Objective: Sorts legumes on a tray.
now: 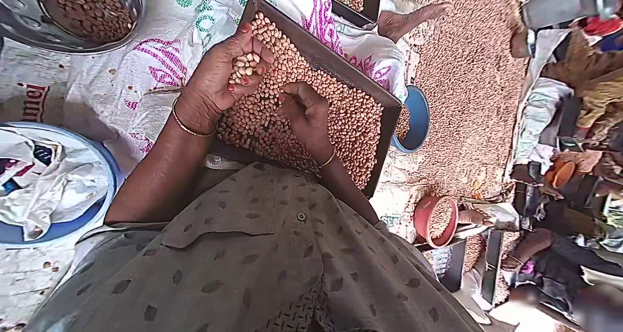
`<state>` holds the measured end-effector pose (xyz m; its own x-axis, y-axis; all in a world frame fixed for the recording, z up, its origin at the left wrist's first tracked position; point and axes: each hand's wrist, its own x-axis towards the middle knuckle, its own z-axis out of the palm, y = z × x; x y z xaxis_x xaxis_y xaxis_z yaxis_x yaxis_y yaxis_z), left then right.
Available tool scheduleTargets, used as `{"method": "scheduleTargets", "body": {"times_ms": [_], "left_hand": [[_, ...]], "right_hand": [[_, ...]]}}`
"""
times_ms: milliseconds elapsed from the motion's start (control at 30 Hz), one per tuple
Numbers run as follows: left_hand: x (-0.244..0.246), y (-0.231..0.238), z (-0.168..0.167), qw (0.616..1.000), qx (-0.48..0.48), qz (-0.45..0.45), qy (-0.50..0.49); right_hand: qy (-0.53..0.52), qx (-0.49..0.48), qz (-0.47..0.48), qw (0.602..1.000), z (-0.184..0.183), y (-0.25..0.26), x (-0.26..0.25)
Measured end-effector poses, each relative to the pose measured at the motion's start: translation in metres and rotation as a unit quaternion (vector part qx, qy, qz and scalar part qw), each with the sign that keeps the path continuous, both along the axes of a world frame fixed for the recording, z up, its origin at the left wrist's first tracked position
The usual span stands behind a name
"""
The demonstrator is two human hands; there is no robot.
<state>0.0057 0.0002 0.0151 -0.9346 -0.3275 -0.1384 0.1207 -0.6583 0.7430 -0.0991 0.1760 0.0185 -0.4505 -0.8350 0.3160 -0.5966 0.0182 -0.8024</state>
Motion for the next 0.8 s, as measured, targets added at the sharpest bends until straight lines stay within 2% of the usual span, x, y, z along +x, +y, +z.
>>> {"method": "scheduleTargets", "body": {"times_ms": [100, 200, 267, 333, 400, 500, 633, 733, 800], "left_hand": [[-0.001, 0.005, 0.005, 0.996, -0.036, -0.052, -0.070], [0.001, 0.002, 0.003, 0.996, -0.008, -0.074, -0.056], [0.003, -0.001, -0.001, 0.997, 0.053, -0.048, -0.012], [0.003, -0.004, -0.005, 0.992, 0.116, -0.010, 0.051], [0.001, -0.005, -0.006, 0.987, 0.133, 0.020, 0.086], [0.003, -0.006, -0.008, 0.988, 0.118, 0.046, 0.091], [0.004, -0.004, -0.006, 0.992, 0.090, 0.052, 0.075], [0.002, -0.004, -0.006, 0.990, 0.100, 0.052, 0.088], [0.002, -0.004, -0.008, 0.990, 0.096, 0.049, 0.089]], "right_hand": [[-0.011, -0.080, -0.005, 0.997, 0.022, -0.016, 0.008], [-0.042, -0.111, -0.039, 0.992, 0.013, -0.026, 0.012], [-0.073, -0.065, -0.024, 0.995, -0.002, -0.024, 0.012], [-0.066, 0.006, 0.077, 0.995, -0.016, -0.016, 0.017], [0.014, 0.083, 0.198, 0.976, -0.030, -0.011, 0.025], [0.189, 0.154, 0.287, 0.926, -0.037, -0.014, 0.038], [0.292, 0.245, 0.300, 0.874, -0.022, -0.018, 0.050], [0.316, 0.273, 0.254, 0.872, -0.019, -0.017, 0.057], [0.291, 0.315, 0.235, 0.872, -0.015, -0.017, 0.056]]}}
